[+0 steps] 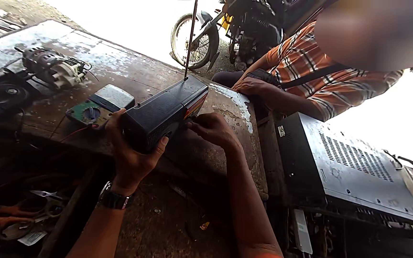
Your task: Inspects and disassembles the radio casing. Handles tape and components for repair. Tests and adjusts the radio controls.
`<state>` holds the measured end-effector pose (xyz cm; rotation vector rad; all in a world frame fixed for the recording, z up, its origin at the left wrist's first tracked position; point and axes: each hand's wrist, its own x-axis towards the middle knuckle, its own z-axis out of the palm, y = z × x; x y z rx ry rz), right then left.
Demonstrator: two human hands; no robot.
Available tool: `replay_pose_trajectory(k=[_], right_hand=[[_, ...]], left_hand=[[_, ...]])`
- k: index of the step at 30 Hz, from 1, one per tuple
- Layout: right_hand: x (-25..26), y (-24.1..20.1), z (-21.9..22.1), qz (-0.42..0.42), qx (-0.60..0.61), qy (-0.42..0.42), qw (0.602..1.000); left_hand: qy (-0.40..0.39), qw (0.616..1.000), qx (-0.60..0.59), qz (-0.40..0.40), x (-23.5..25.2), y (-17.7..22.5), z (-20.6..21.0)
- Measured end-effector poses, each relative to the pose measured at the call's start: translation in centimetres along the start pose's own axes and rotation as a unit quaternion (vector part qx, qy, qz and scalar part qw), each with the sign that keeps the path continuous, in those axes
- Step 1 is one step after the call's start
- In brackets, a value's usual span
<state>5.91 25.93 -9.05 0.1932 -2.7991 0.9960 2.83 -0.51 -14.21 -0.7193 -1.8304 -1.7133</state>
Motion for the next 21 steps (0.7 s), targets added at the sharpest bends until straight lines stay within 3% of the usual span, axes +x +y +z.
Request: replay_pose_trajectory(k=[7, 15, 21], right_hand=[[-0.4, -0.8, 1.0, 0.014, -0.001, -0.013, 1.0], [0.2, -0.7, 1.4, 0.003, -0.042, 0.03, 0.999], [0.1, -0.2, 1.3, -0.006, -0.031, -0.008, 0.999]], left_hand=[[0.014, 0.999, -0.018, -0.026, -0.1, 0.3, 0.2], [0.024, 0.999, -0.008, -0.038, -0.5, 0.6, 0.5], [0.032, 0.999, -0.002, -0.038, -0.7, 0.5, 0.5]])
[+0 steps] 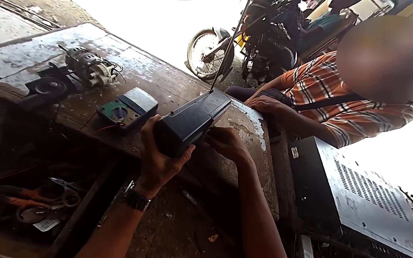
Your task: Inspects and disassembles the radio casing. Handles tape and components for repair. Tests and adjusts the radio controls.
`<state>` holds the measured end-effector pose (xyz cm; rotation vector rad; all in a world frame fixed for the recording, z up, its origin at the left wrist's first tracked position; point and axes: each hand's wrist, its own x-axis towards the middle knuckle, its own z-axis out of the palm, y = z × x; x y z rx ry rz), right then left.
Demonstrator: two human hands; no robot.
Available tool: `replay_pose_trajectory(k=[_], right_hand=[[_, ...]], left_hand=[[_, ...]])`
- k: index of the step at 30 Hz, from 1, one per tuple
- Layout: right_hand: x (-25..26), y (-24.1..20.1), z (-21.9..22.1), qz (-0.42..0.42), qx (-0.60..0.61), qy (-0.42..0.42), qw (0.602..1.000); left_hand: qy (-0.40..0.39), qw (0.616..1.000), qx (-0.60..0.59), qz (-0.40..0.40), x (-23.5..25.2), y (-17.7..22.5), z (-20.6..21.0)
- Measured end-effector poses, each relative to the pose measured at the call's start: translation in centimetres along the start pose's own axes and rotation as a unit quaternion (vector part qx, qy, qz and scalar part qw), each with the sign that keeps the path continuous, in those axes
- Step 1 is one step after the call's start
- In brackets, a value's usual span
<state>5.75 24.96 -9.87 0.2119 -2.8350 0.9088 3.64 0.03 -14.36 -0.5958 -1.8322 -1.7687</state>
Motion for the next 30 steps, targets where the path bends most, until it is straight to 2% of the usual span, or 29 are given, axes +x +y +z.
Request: replay_pose_trajectory(k=[9, 15, 22, 24, 26, 30], right_hand=[[-0.5, -0.8, -0.2, 0.002, 0.03, 0.003, 1.0], [-0.3, -0.2, -0.3, -0.014, 0.037, -0.012, 0.999], [-0.5, -0.4, -0.4, -0.012, 0.036, -0.016, 0.999], [-0.4, -0.2, -0.4, 0.008, 0.028, -0.01, 1.0], [-0.4, -0.2, -0.6, 0.036, 0.013, -0.004, 0.999], [0.1, 0.0, -0.5, 0.046, 0.016, 0.007, 0.999]], left_hand=[[-0.02, 1.0, 0.011, -0.012, -0.1, 0.4, -0.4], [0.016, 0.997, 0.071, 0.014, 0.6, 0.4, 0.1], [0.047, 0.995, 0.078, 0.032, 0.9, 1.3, -0.5], [0.06, 0.995, 0.067, 0.029, 0.7, 2.1, -1.5], [0.036, 0.997, 0.06, 0.02, 0.1, 3.6, -3.7], [-0.098, 0.987, 0.124, 0.03, -2.1, 5.6, -12.1]])
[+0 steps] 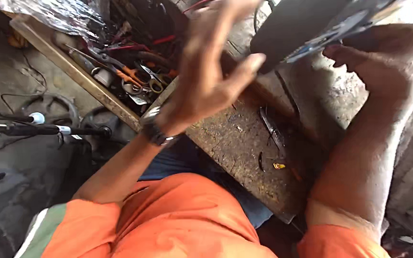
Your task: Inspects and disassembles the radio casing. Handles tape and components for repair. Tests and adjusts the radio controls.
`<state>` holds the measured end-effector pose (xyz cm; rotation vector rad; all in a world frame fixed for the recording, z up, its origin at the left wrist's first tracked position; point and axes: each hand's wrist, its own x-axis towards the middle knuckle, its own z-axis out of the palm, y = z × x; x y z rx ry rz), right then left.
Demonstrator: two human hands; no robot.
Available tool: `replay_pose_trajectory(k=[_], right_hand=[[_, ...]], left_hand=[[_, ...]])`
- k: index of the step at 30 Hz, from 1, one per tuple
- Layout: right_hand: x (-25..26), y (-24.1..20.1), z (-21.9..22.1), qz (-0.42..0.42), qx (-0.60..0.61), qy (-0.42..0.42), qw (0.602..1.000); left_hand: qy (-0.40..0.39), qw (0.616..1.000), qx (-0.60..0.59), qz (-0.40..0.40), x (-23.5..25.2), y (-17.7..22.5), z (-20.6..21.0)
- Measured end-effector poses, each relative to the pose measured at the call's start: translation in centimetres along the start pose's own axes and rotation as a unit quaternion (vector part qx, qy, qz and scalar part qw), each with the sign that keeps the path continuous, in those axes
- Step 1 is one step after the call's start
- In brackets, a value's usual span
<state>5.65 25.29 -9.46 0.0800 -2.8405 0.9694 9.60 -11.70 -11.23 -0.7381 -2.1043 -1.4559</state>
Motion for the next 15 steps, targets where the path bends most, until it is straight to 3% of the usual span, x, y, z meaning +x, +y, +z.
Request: replay_pose_trajectory(k=[3, 7, 9, 12, 15], right_hand=[[0.5, 1.1, -0.1, 0.0, 0.014, 0.007, 1.0], [0.6, 1.5, 0.1, 0.029, 0.037, -0.007, 0.999], [0.4, 0.8, -0.1, 0.048, 0.046, 0.002, 0.998], [0.2, 0.0, -0.4, 0.071, 0.054, 0.01, 0.996], [0.7, 0.1, -1.0, 0.072, 0.077, 0.023, 0.994]], left_hand=[[-0.058, 0.995, 0.066, -0.051, -4.5, -2.1, -6.5], [-0.055, 0.972, 0.126, -0.189, -11.9, -6.2, -12.5], [-0.038, 0.967, 0.147, -0.204, -13.7, -7.7, -12.6], [-0.002, 0.967, 0.207, -0.147, -15.0, -9.5, -11.2], [-0.002, 0.967, 0.21, -0.146, -14.8, -9.7, -10.8]])
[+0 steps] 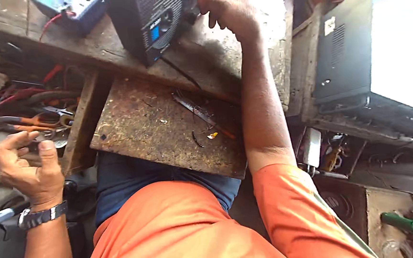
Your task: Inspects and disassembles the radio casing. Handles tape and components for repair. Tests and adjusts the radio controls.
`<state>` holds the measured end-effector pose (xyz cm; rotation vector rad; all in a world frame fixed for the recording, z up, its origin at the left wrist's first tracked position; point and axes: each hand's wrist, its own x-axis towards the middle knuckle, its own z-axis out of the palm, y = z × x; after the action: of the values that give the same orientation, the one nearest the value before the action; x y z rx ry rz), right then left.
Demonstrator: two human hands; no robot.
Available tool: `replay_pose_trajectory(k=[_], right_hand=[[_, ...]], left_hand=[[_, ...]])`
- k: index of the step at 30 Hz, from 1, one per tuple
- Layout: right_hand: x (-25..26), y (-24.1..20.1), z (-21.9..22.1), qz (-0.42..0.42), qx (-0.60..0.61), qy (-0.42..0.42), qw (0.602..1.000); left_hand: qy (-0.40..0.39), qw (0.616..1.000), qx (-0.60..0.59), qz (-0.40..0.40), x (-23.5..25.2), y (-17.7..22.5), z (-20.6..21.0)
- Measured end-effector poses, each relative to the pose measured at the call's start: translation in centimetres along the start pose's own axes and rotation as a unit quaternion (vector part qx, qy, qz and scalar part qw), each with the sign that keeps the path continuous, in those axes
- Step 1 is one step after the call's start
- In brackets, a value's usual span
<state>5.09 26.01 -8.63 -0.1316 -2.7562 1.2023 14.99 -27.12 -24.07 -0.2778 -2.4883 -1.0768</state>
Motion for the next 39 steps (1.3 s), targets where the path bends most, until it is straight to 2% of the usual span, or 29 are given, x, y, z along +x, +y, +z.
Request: replay_pose_trajectory(k=[3, 6, 9, 13, 16, 29, 39], right_hand=[[0.8, 0.7, -0.5, -0.03, 0.063, 0.1, 0.993], [1.0, 1.6, -0.5, -0.072, 0.113, 0.238, 0.962], [1.3, 2.3, -0.6, -0.119, 0.055, 0.321, 0.938], [1.7, 3.1, -0.8, -0.162, 0.023, 0.377, 0.912], [1.3, 3.4, -0.7, -0.147, 0.015, 0.395, 0.907], [2.0, 3.9, -0.1, -0.142, 0.06, 0.35, 0.924], [1.9, 3.1, -0.3, -0.134, 0.048, 0.34, 0.93]], left_hand=[[-0.012, 0.999, 0.03, -0.008, 0.0, 0.0, -0.1], [-0.017, 0.996, 0.091, -0.015, 0.2, 0.0, -0.1], [-0.02, 0.992, 0.123, -0.022, 0.3, 0.1, -0.1], [-0.018, 0.99, 0.138, -0.02, 0.5, 0.4, 0.1], [-0.017, 0.99, 0.141, -0.022, 0.5, 0.4, 0.2], [-0.014, 0.989, 0.147, -0.024, 0.5, 0.3, 0.5], [-0.073, 0.983, 0.163, -0.033, 1.3, 0.8, 0.0]])
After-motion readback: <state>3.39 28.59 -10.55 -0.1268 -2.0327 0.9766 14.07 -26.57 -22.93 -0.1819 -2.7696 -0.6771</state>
